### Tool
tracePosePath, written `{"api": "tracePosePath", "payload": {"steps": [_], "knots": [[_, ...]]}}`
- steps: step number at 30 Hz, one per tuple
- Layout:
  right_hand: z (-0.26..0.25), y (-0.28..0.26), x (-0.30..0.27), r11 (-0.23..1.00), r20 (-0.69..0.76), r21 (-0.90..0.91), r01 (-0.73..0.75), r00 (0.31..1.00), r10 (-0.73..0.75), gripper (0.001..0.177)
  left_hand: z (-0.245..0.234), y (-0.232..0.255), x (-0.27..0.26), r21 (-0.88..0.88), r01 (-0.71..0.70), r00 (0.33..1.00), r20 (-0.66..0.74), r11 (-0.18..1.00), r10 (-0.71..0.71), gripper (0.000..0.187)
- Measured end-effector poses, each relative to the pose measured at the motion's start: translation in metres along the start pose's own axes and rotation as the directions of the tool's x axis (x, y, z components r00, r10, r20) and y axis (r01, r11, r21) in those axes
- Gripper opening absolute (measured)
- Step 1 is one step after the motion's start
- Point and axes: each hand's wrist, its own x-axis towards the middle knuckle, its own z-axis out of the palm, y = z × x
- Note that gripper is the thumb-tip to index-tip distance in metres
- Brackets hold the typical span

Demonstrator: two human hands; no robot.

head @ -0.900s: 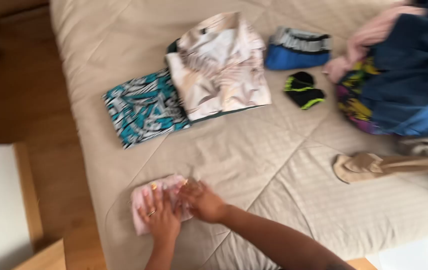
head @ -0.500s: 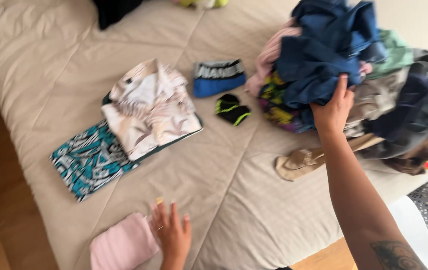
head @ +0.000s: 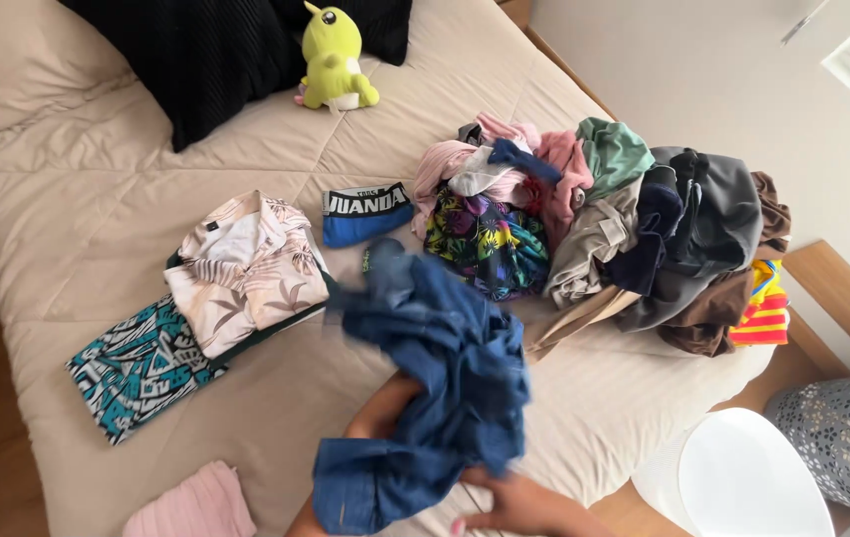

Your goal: Folding various items of clothing on a bed.

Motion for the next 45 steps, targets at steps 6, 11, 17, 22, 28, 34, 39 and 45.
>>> {"api": "tracePosePath", "payload": {"steps": [6,11,17,22,28,34,39,45], "knots": [[-0.034,0.043,-0.011,0.941,-0.304,0.311,-0.129,0.925,0.227,0.063,-0.036,0.007,-0.054,-0.188,-0.098,0.990,0.085,0.977,0.116,0.061],[-0.055,-0.080,-0.011,0.512,-0.180,0.859,-0.012,0.929,0.324,0.069,-0.080,0.015,-0.123,-0.350,-0.195,0.962,0.114,0.916,0.248,0.060],[0.025,-0.140,0.014,0.710,-0.346,0.687,0.153,0.928,0.136,0.072,-0.103,0.034,-0.208,-0.380,-0.283,0.942,0.061,0.881,0.330,0.060],[0.053,-0.087,0.016,0.840,-0.669,0.531,0.114,0.664,0.333,0.022,-0.138,0.075,-0.254,-0.582,-0.295,0.954,-0.221,0.758,0.202,0.057],[-0.027,-0.107,-0.070,0.330,-0.767,0.639,0.695,0.546,0.336,0.033,-0.171,0.100,-0.313,-0.751,-0.516,0.791,-0.234,0.412,0.565,0.012],[-0.041,-0.065,-0.131,0.175,-0.689,0.674,0.718,0.525,0.500,0.046,-0.129,-0.001,-0.293,0.016,-0.385,0.866,-0.341,0.923,0.367,0.024],[-0.021,-0.043,-0.172,0.021,-0.346,0.727,0.686,0.339,0.875,0.042,-0.117,-0.208,-0.283,0.010,0.286,0.843,-0.478,0.958,-0.246,0.065],[-0.020,0.074,-0.243,0.411,-0.685,0.379,0.829,-0.048,0.727,0.045,-0.093,-0.236,-0.259,-0.533,0.354,0.461,-0.615,0.769,-0.639,0.056]]}}
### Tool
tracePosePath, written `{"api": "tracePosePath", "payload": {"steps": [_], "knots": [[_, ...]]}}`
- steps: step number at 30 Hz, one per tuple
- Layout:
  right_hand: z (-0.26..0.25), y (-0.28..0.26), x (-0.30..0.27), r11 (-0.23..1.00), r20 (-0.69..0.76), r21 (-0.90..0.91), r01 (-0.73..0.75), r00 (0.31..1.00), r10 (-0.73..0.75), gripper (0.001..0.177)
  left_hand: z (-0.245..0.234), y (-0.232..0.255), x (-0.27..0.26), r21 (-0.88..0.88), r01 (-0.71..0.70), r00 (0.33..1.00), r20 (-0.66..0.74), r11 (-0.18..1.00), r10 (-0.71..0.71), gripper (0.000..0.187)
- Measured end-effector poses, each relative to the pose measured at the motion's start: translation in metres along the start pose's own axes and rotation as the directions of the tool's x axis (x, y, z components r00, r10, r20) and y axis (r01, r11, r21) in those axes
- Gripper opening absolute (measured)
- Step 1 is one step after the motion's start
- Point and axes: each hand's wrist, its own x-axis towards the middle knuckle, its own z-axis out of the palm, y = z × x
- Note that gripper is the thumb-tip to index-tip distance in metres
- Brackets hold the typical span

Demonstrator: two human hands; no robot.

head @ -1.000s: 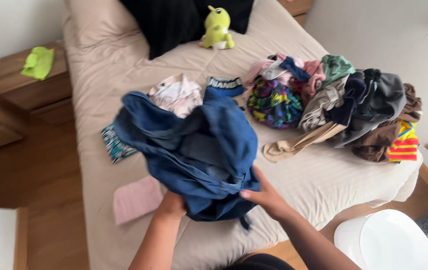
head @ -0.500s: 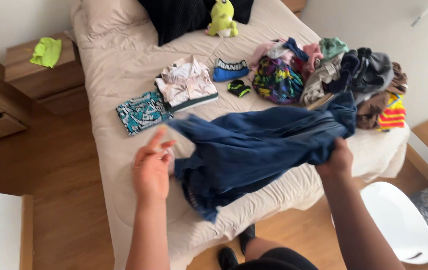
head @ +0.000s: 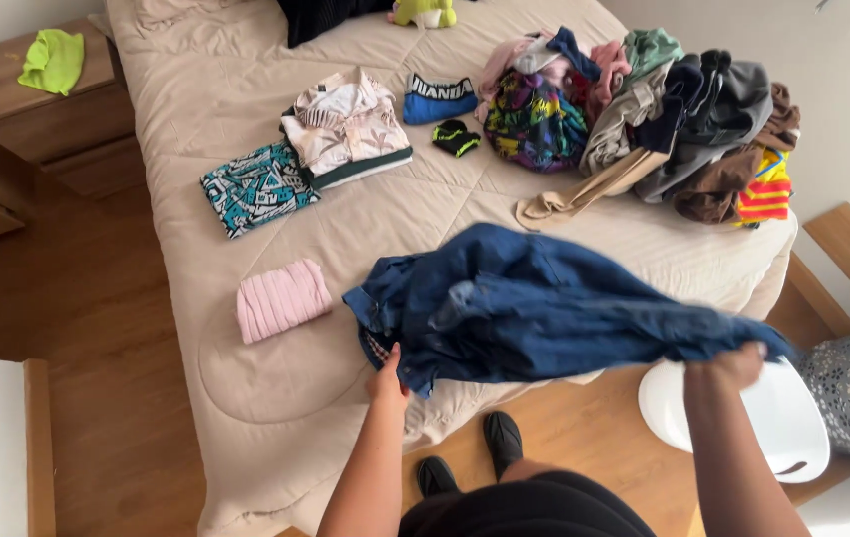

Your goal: Folding various items of clothing on a bed.

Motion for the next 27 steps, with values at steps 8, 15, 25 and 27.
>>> {"api": "tracePosePath", "payload": {"steps": [8,15,25,27], "knots": [[-0.070,0.010,0.013,0.464,0.094,-0.875,0.135,0.989,-0.111,0.058,0.052,0.119,-0.128,-0.091,-0.614,0.526,0.693,0.784,0.493,0.017],[0.192,-0.072,-0.164,0.554,0.949,-0.095,0.827,0.243,-0.200,0.075,0.057,0.218,-0.376,0.026,-0.927,0.055,0.996,0.374,0.067,0.025],[0.188,-0.114,-0.111,0.134,0.898,-0.295,0.946,0.227,0.378,0.041,0.107,0.202,-0.437,-0.315,-0.854,-0.443,0.858,-0.414,0.260,0.026],[0.175,-0.152,-0.118,0.124,0.729,-0.685,0.718,0.672,0.129,0.040,0.124,0.192,-0.424,-0.185,-0.830,-0.423,0.825,-0.527,0.376,0.017]]}}
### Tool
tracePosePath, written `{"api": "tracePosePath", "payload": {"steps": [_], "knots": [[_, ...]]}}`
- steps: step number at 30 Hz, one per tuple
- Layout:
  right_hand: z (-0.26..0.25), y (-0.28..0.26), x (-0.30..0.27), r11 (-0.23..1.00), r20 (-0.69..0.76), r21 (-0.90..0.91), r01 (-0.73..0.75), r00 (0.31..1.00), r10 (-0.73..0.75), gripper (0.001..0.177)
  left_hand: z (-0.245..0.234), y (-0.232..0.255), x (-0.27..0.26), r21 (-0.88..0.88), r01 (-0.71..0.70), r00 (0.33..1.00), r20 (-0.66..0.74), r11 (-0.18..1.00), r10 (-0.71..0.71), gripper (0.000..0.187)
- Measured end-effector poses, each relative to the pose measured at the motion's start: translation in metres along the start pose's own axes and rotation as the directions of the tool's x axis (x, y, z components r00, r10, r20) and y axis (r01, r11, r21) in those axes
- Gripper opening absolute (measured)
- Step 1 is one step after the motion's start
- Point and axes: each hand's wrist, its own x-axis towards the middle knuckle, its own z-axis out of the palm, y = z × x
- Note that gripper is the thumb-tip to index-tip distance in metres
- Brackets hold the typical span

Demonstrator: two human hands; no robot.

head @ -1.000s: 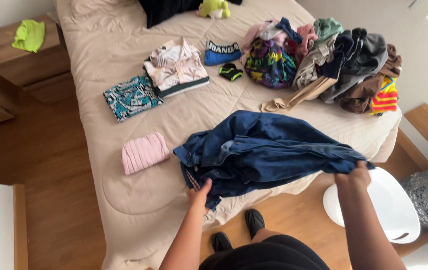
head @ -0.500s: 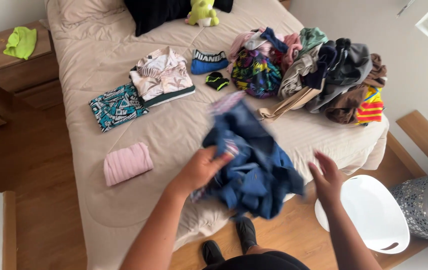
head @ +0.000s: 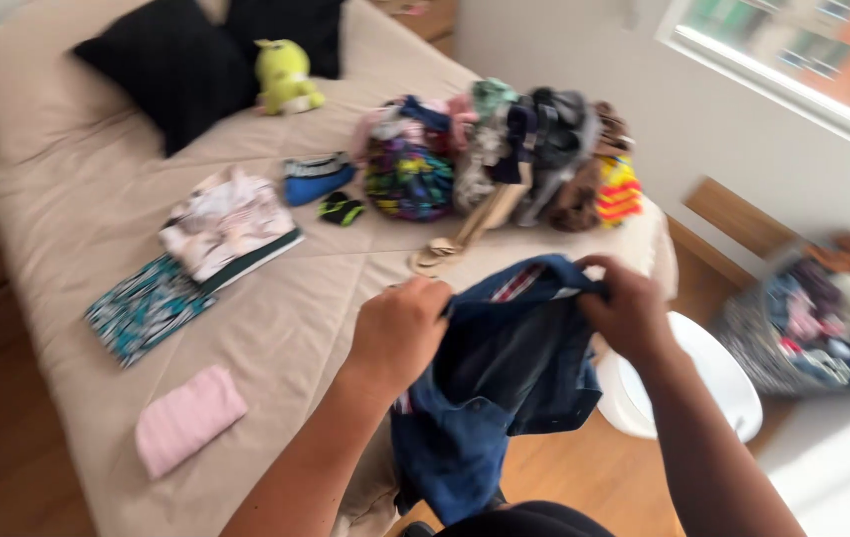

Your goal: Folding various items of clothing on a bed.

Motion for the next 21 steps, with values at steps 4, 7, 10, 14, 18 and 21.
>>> {"api": "tracePosePath", "payload": {"steps": [4,7,10,14,18,21], "knots": [[-0.054,-0.006,-0.046,0.984,-0.249,-0.144,-0.109,0.966,0.071,0.051,0.076,-0.005,0.009,0.006,0.166,0.971,0.172,0.986,-0.164,0.013],[-0.075,0.040,-0.073,0.992,-0.264,-0.034,-0.117,0.959,0.105,0.028,0.121,0.008,0.018,-0.146,-0.095,0.995,0.021,0.985,0.099,0.013],[-0.100,0.081,-0.099,0.962,-0.062,0.152,-0.229,0.969,0.240,0.032,0.127,0.039,0.033,-0.484,0.145,0.976,0.212,0.863,-0.045,0.023],[-0.127,0.087,-0.140,0.800,-0.006,0.275,-0.534,0.831,0.557,0.040,0.130,0.078,0.057,-0.586,0.214,0.928,0.371,0.781,0.024,0.022],[-0.139,0.101,-0.188,0.808,-0.588,-0.076,-0.585,0.680,0.437,0.052,0.117,0.123,0.076,-0.441,0.272,0.701,0.700,0.855,0.138,0.029],[-0.131,0.080,-0.207,0.842,-0.802,-0.266,-0.469,0.593,0.077,0.035,0.182,0.118,0.059,-0.542,0.107,0.575,0.717,0.833,0.393,0.044]]}}
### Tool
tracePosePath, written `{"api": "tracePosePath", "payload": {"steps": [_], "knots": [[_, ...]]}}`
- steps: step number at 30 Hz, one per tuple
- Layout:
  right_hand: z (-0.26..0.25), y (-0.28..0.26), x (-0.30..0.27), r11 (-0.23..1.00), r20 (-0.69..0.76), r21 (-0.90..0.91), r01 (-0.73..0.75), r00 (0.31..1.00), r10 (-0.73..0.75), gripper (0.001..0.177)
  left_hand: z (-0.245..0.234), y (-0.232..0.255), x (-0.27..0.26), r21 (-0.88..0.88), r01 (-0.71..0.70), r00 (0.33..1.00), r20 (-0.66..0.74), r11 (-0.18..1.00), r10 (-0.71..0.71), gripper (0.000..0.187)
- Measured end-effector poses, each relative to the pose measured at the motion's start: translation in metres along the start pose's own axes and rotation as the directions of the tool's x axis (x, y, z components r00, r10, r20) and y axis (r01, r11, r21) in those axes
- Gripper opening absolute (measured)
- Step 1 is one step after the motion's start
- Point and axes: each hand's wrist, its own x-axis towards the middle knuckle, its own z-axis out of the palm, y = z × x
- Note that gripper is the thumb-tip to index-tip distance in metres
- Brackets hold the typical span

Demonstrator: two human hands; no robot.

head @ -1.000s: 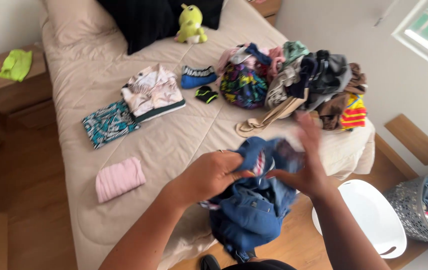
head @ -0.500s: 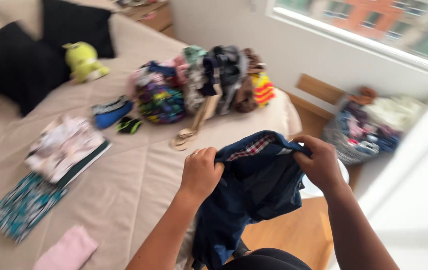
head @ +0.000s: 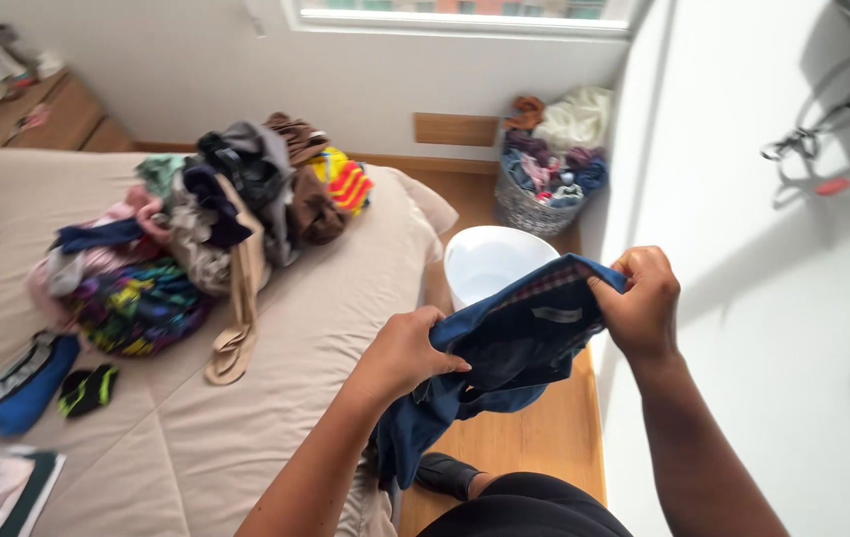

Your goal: Folding various items of clothing on a bed.

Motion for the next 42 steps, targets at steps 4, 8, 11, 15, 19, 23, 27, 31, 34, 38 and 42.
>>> {"api": "tracePosePath", "payload": {"steps": [4,8,11,15,19,23,27,31,34,38,42], "knots": [[-0.015,0.002,-0.013,0.951,0.018,0.257,-0.173,0.985,0.174,0.028,0.030,-0.007,0.029,0.268,0.036,0.990,-0.144,0.963,0.003,0.020],[-0.007,0.080,-0.044,0.397,0.393,0.769,-0.501,0.860,0.325,0.022,0.033,0.004,0.041,-0.308,0.060,0.974,-0.189,0.949,-0.123,0.035],[-0.022,0.069,-0.038,0.308,0.618,0.677,-0.669,0.744,0.256,0.030,0.031,0.001,0.043,-0.703,0.222,0.970,0.091,0.675,-0.224,0.035],[-0.018,0.056,-0.036,0.659,0.733,0.520,-0.544,0.680,-0.017,0.073,0.029,-0.009,0.035,-0.798,-0.019,0.999,0.002,0.602,0.034,0.033],[0.036,0.056,-0.067,0.919,0.747,-0.026,-0.393,0.604,0.279,0.076,0.003,0.044,0.003,-0.625,0.036,0.987,0.147,0.780,0.072,0.043],[0.084,0.079,-0.106,0.996,0.611,0.065,0.058,0.787,-0.085,0.034,0.004,0.038,-0.006,-0.777,0.029,0.930,0.252,0.629,0.268,0.069],[0.083,0.092,-0.105,0.936,0.161,0.351,0.010,0.984,-0.071,0.026,0.012,-0.007,0.005,-0.583,-0.144,0.987,-0.145,0.800,0.072,0.040],[0.069,0.103,-0.091,0.764,0.186,0.544,-0.347,0.938,0.293,0.034,0.004,0.010,0.002,-0.400,0.095,0.942,-0.260,0.911,-0.213,0.023],[0.047,0.095,-0.081,0.726,0.162,0.636,-0.262,0.965,0.206,0.031,-0.003,0.013,0.001,0.346,-0.268,0.627,-0.646,0.899,0.436,0.020],[0.016,0.067,-0.058,0.932,0.203,0.342,0.118,0.960,-0.196,0.058,-0.011,0.001,0.005,0.022,-0.389,0.737,-0.592,0.921,0.326,0.014],[0.011,0.089,-0.059,0.860,0.045,0.191,0.473,0.871,-0.489,0.059,-0.011,-0.015,0.010,-0.258,-0.376,0.849,-0.481,0.890,0.219,0.015]]}}
